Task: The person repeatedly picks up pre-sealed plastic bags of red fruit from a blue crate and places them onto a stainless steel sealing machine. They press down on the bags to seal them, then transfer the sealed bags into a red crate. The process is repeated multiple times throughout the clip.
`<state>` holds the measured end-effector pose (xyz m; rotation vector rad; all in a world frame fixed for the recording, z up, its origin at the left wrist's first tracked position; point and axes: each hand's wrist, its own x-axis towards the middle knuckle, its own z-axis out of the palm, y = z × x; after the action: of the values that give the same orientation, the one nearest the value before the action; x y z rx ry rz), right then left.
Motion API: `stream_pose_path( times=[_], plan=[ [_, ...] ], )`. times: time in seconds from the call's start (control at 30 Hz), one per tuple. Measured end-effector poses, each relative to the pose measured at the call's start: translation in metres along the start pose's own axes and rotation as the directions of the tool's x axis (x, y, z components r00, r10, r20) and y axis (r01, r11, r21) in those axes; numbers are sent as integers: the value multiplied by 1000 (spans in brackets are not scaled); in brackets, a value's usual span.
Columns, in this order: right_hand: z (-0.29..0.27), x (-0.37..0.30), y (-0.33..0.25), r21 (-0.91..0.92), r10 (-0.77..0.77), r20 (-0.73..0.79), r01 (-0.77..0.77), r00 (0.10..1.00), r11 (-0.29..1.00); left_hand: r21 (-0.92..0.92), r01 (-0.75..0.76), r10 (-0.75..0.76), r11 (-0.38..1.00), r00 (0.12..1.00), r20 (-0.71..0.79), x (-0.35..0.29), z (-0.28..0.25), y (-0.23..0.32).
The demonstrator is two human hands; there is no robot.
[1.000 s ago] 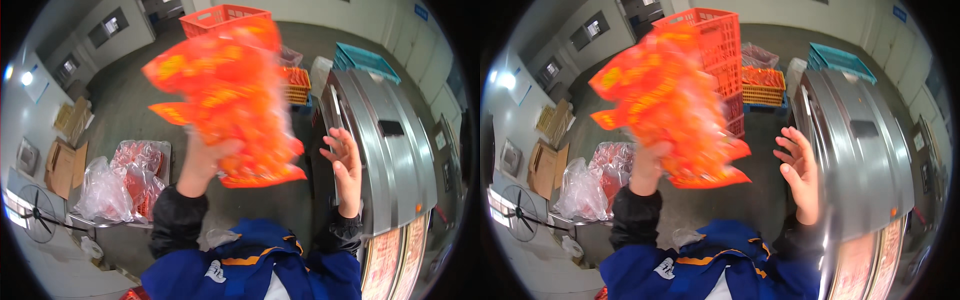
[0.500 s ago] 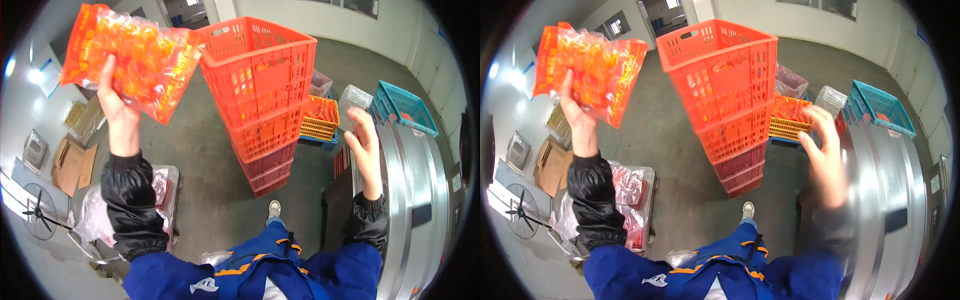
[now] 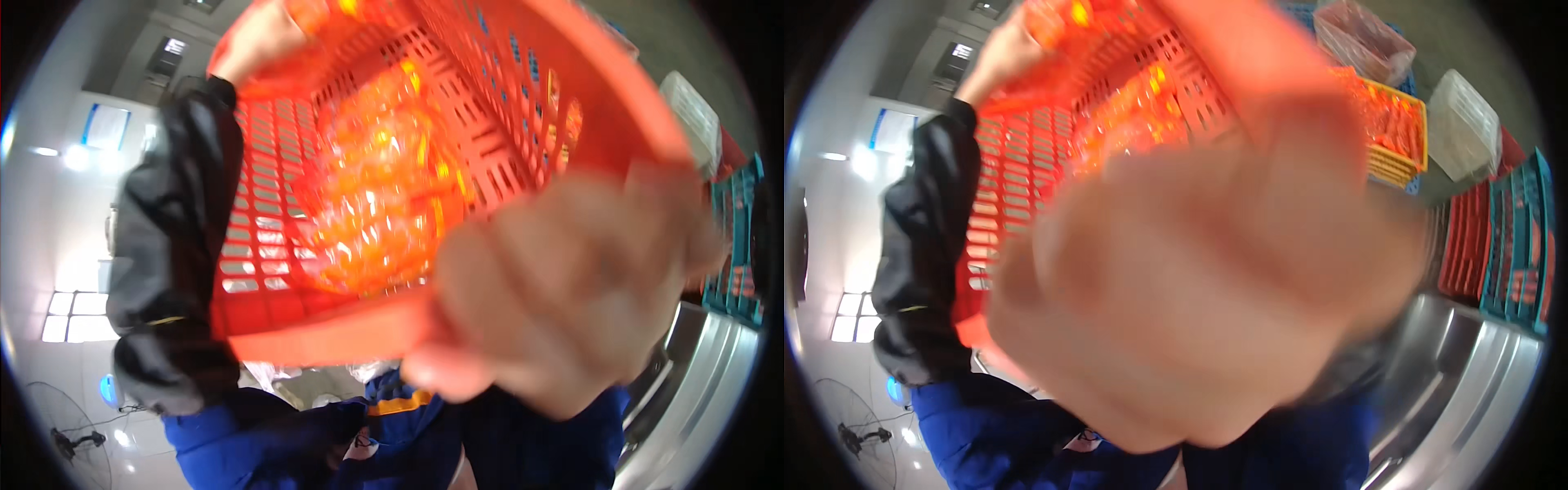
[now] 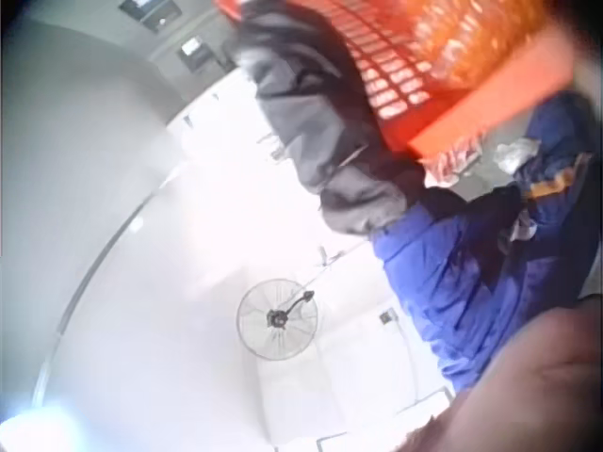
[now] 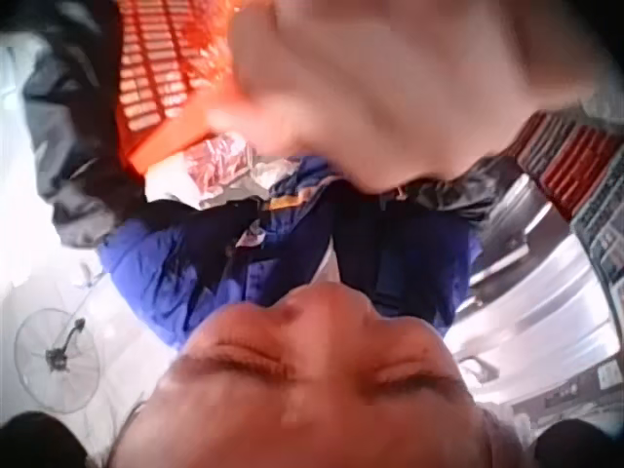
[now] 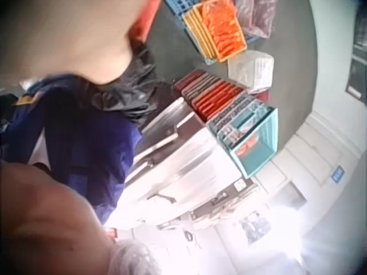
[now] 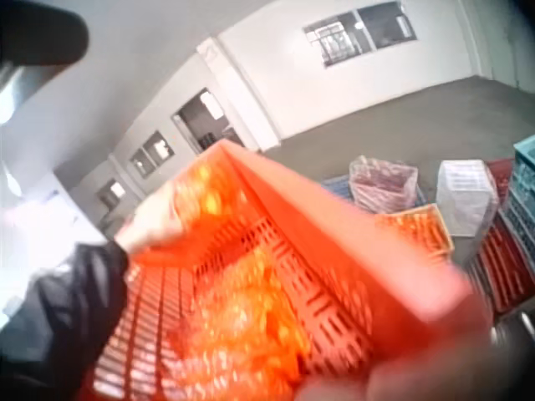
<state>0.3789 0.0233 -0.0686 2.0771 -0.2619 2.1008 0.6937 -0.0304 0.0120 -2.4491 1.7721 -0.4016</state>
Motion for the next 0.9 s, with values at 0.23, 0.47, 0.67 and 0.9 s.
stream_pose_path(
  times=[0.23,0.47,0.67,0.9],
  plan=[
    [-5,3,11,-98,-28,103,38,994,994,-87,41,-14,995,958,286,31,88,-33],
    [-5,-1,-1,42,-16,235,6,972,999,357,-124,-25,926,923,383,26,27,-28],
    [-96,-26,-39,-162,435,163,-411,885,897,-175,-694,579,698,691,-433,-114,-170,72],
    [-269,-107,-297,-677,851,-110,-666,513,314,-222,-974,862,-35,83,-500,-331,-98,23]
  ],
)
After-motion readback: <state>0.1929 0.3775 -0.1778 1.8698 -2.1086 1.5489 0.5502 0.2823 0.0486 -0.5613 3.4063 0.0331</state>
